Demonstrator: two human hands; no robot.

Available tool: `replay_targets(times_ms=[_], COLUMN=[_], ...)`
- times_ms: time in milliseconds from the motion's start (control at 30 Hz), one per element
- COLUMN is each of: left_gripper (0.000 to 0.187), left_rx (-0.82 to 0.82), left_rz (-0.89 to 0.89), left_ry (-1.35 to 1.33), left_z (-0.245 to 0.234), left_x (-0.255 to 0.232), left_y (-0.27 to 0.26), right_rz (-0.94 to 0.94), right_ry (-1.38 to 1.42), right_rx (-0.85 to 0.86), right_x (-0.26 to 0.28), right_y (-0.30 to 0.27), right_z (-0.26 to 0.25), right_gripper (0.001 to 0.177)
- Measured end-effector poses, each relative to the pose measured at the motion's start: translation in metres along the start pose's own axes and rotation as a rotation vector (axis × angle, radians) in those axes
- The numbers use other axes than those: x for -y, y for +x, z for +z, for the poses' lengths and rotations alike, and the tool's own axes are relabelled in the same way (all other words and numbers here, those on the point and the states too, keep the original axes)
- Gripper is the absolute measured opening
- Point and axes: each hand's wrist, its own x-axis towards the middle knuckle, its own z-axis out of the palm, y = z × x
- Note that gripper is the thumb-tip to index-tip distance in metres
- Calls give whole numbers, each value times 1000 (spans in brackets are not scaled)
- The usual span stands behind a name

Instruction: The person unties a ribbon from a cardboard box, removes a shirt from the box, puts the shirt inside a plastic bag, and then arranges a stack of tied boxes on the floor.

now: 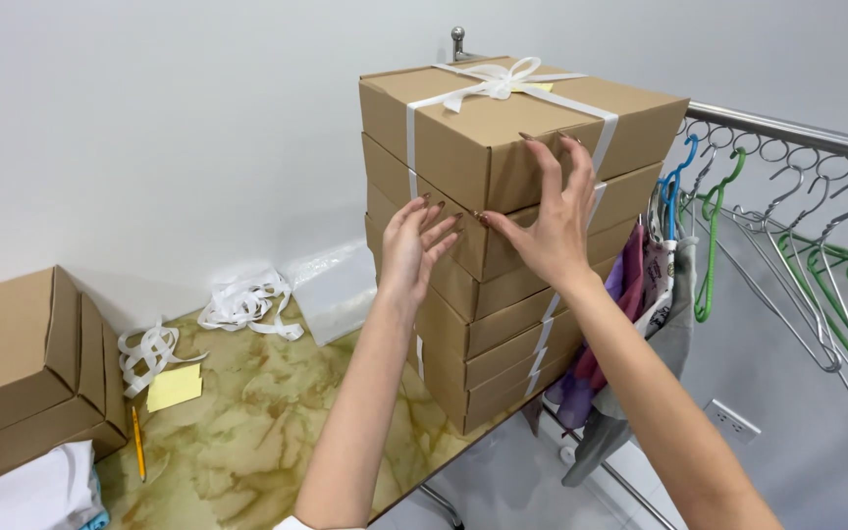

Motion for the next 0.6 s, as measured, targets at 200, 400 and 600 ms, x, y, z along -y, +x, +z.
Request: replay_targets(times_ms=[200, 400, 600], left_gripper=[62, 68, 75], left_rx=[47, 21, 25], left_rz=[-96, -153, -202], left_ry=[-72, -89, -47], left_z=[2, 7, 9], left_x=[-8, -18, -28], left_y=[12, 31, 35], right_rz=[44, -53, 199], right_ry=[-58, -130, 40], right_rx=[157, 111, -202], right_x=[-12, -25, -118], right_y=[23, 26, 57], right_z=[2, 19, -1], right_gripper=[130, 114, 74])
